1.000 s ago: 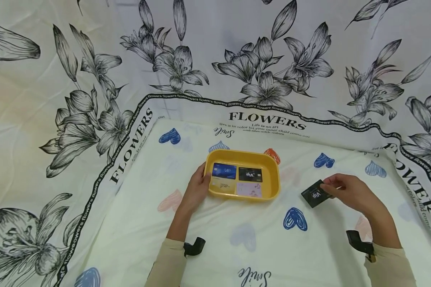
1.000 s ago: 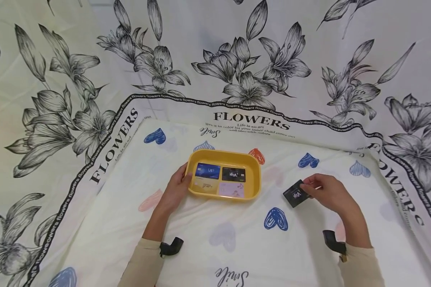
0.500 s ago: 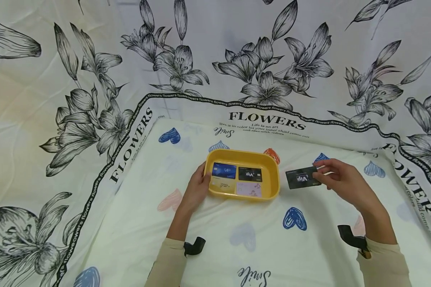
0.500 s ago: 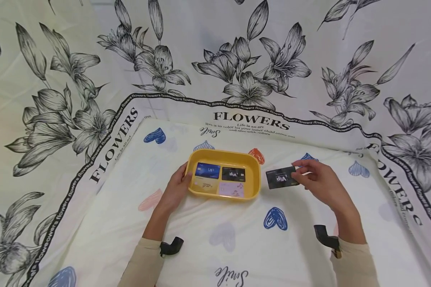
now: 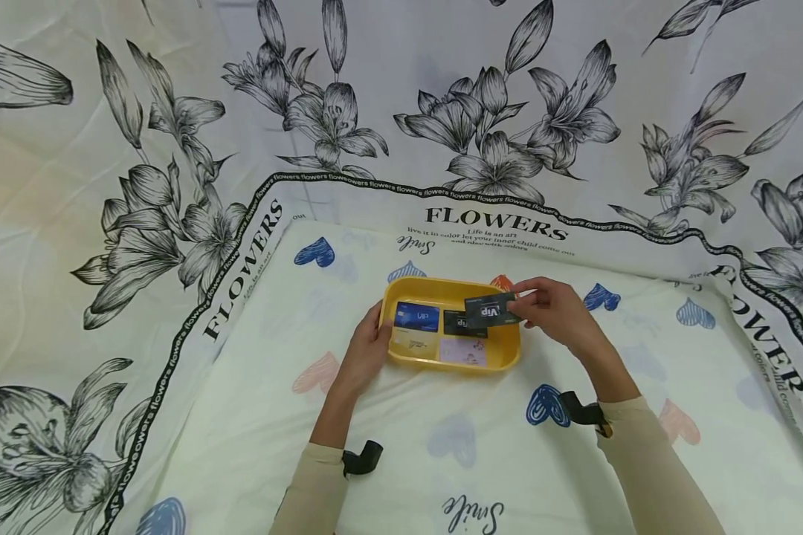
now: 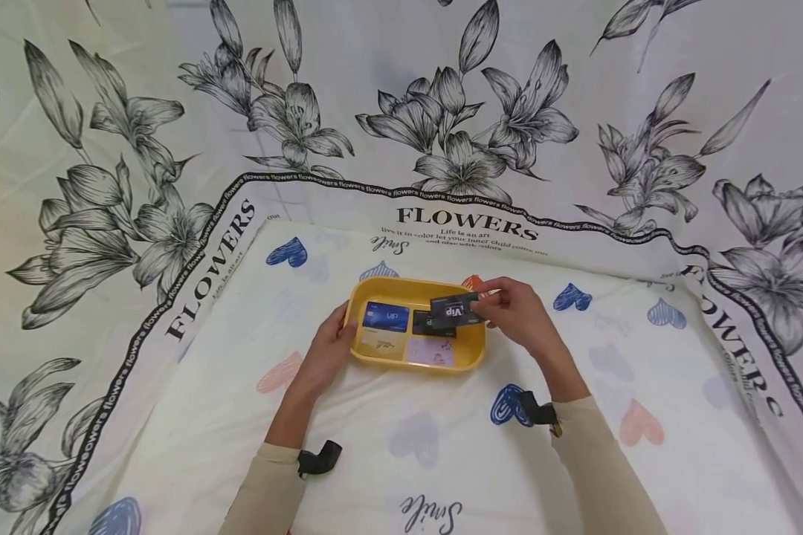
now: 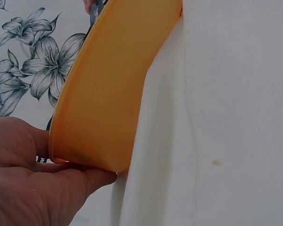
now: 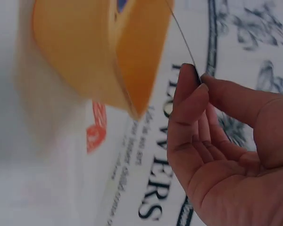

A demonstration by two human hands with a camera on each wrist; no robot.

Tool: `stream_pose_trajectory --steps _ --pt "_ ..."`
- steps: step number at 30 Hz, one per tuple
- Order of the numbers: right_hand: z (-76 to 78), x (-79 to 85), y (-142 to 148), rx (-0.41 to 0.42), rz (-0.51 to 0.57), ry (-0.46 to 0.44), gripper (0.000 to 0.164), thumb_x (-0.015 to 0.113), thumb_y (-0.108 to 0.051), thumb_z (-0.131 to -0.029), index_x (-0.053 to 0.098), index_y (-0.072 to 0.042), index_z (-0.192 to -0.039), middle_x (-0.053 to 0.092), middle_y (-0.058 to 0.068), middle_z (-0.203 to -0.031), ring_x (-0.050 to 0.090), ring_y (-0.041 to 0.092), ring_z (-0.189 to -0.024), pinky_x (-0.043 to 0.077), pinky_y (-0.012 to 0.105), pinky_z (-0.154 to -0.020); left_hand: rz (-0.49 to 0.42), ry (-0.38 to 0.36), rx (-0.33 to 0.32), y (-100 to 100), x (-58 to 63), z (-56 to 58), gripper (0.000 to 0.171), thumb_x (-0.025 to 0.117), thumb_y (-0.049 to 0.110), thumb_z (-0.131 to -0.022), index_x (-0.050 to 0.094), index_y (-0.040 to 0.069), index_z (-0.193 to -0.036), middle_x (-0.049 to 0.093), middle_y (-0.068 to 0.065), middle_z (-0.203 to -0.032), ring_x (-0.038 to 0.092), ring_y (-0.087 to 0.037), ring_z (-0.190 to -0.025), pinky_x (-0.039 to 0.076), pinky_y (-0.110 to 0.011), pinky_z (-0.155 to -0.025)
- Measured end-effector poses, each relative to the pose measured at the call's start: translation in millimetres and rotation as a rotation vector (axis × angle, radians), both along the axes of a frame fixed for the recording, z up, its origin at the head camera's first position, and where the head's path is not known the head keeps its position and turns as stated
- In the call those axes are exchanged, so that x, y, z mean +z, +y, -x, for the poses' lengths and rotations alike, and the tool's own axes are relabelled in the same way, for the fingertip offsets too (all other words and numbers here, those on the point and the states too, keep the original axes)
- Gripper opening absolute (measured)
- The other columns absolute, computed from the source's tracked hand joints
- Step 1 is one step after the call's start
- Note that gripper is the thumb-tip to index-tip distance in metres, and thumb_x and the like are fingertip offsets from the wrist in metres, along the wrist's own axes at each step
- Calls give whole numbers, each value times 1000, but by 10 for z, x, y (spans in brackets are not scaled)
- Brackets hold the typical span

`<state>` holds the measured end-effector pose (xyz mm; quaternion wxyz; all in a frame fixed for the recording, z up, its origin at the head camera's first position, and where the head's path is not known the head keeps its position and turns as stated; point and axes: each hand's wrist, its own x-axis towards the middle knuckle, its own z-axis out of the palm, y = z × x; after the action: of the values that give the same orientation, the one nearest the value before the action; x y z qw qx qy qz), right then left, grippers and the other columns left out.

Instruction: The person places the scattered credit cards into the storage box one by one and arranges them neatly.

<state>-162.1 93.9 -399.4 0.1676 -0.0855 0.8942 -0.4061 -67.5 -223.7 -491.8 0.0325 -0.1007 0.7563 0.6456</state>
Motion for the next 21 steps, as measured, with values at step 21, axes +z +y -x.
stream_pose_trajectory --steps 21 --pt "95 -355 -613 27 -257 54 42 74 -12 -99 56 1 -134 70 23 -112 71 33 -96 62 40 -79 -38 -12 -3 -25 0 20 54 45 15 -114 32 12 -167 42 -7 -167 32 -23 -157 27 -47 -129"
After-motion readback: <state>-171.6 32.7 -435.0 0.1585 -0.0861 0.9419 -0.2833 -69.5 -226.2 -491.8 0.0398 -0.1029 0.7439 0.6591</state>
